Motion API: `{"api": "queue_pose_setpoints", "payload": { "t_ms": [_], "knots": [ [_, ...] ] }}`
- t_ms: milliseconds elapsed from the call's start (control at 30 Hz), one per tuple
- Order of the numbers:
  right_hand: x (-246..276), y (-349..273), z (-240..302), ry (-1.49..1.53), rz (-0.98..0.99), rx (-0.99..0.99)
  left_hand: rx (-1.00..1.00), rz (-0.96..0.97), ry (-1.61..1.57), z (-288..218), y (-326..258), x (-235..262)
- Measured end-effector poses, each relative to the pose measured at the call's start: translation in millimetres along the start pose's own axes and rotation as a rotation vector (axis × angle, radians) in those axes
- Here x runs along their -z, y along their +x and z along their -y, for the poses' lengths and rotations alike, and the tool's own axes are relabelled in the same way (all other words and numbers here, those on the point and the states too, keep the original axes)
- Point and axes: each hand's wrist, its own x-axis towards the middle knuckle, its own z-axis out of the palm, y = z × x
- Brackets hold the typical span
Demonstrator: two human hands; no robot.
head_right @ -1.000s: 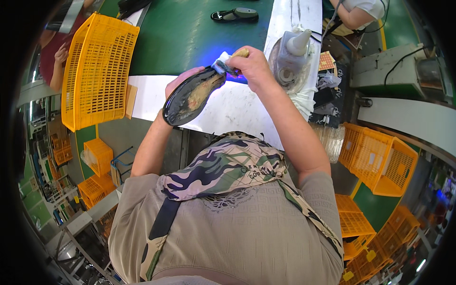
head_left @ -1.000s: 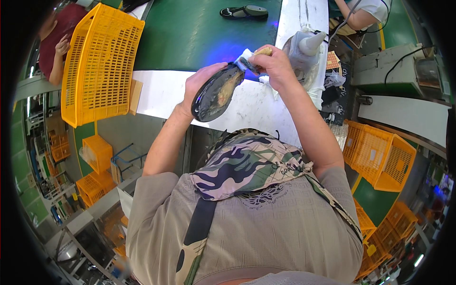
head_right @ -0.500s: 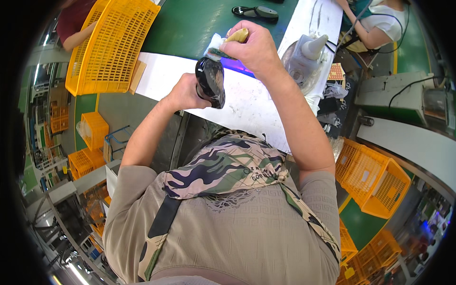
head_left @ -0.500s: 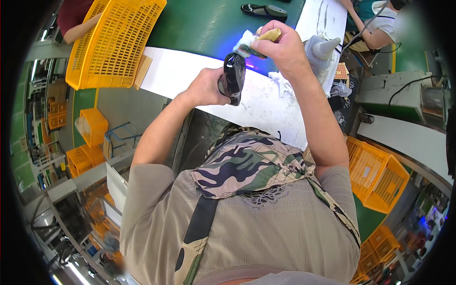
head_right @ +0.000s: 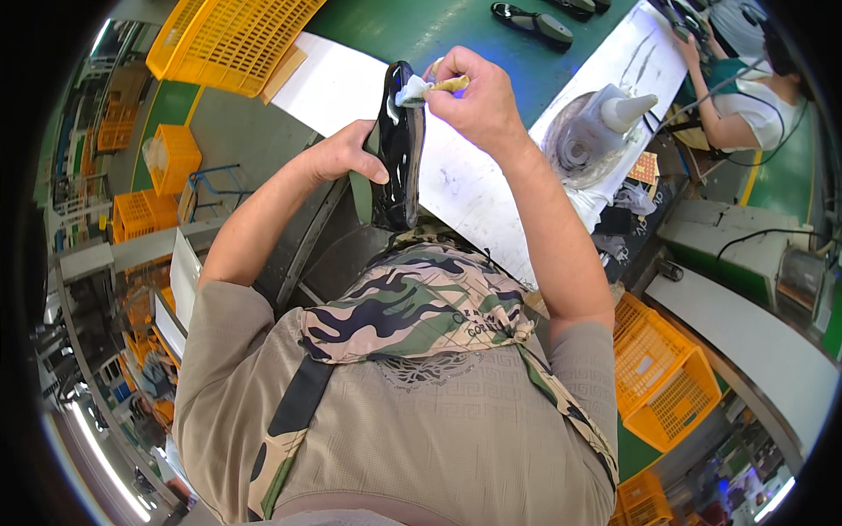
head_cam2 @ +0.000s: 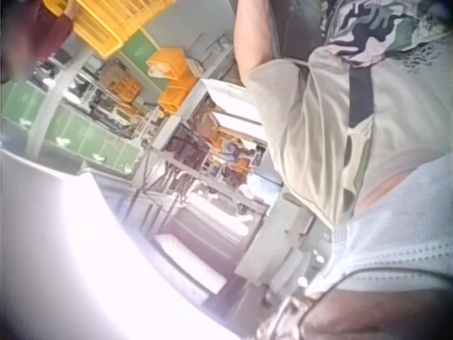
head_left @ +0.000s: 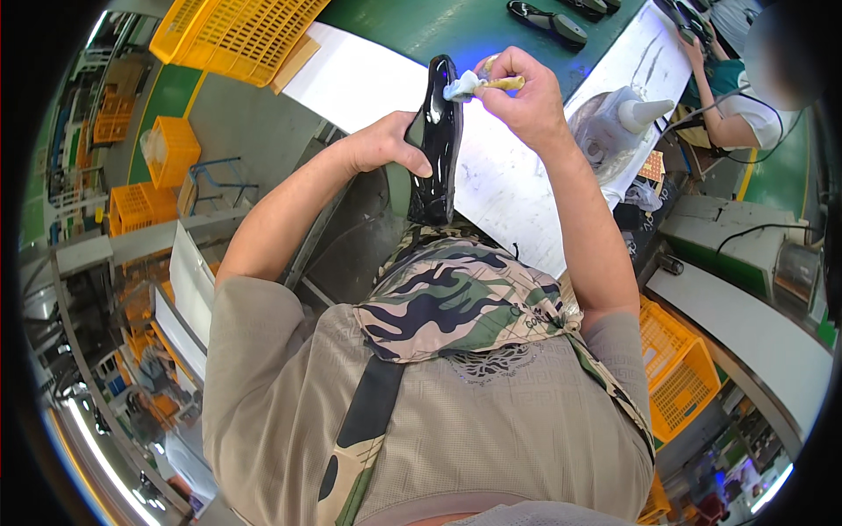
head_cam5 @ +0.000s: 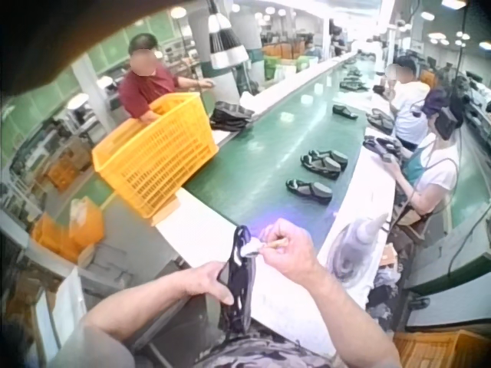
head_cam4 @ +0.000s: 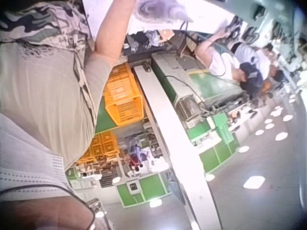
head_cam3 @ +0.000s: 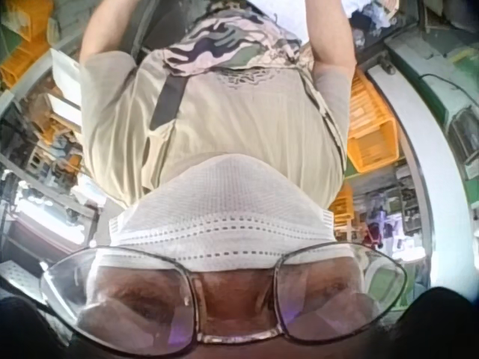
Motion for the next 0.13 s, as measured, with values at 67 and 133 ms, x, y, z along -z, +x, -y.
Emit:
{"api": "queue_pose_setpoints", "payload": {
  "t_ms": [67, 133],
  "knots": [
    [-10, -6, -9, 0.034, 0.03, -0.004, 0.081, 0.0, -0.063, 6, -10, -1],
    [-21, -11, -15, 0.022, 0.059, 0.024, 0.023, -0.045, -0.21, 17, -18, -3]
  ]
}}
